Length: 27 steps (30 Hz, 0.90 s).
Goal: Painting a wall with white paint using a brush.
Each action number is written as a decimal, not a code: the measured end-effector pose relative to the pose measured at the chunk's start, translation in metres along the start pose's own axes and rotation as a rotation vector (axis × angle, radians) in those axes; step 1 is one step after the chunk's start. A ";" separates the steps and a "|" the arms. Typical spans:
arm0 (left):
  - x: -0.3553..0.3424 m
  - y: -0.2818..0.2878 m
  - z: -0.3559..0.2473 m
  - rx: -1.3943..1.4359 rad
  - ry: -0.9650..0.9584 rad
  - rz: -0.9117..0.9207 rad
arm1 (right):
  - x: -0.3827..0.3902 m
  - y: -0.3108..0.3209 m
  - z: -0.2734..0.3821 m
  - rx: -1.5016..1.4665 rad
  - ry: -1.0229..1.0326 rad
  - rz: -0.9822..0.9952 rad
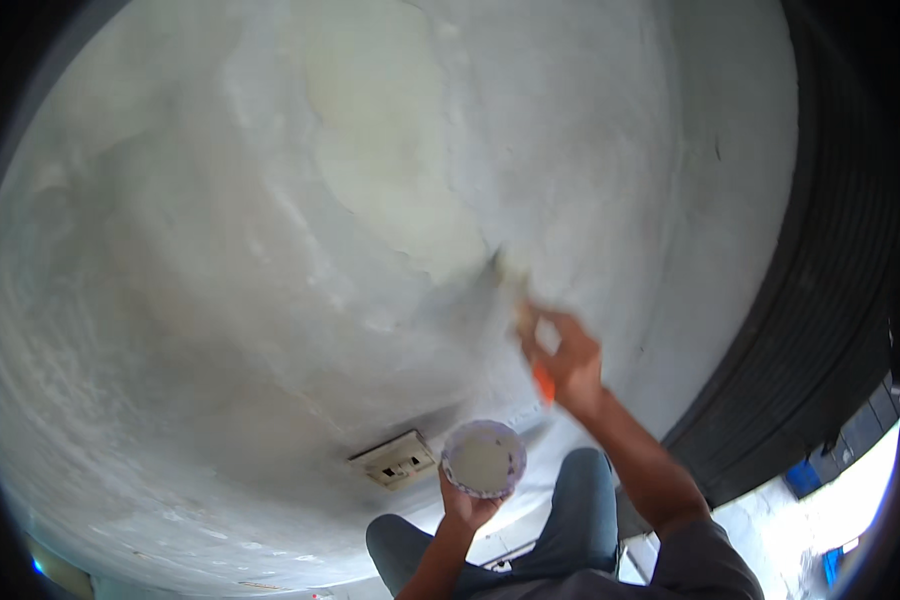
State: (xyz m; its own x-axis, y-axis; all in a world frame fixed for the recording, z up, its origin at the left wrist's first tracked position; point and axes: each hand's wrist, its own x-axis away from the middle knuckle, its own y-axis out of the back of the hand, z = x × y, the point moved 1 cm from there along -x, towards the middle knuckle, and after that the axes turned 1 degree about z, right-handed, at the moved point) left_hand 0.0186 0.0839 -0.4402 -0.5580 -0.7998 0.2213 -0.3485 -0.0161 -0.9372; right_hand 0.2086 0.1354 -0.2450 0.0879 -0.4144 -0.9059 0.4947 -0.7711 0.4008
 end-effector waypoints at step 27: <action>0.002 -0.006 0.001 -0.021 0.042 0.111 | -0.278 0.082 0.060 0.484 0.966 -0.182</action>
State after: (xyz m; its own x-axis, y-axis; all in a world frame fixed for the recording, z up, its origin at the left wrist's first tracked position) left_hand 0.0204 0.0814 -0.4342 -0.6249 -0.7702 0.1276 -0.2980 0.0843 -0.9508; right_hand 0.1725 0.1585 0.0474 0.7930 0.1158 -0.5981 0.1957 -0.9781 0.0702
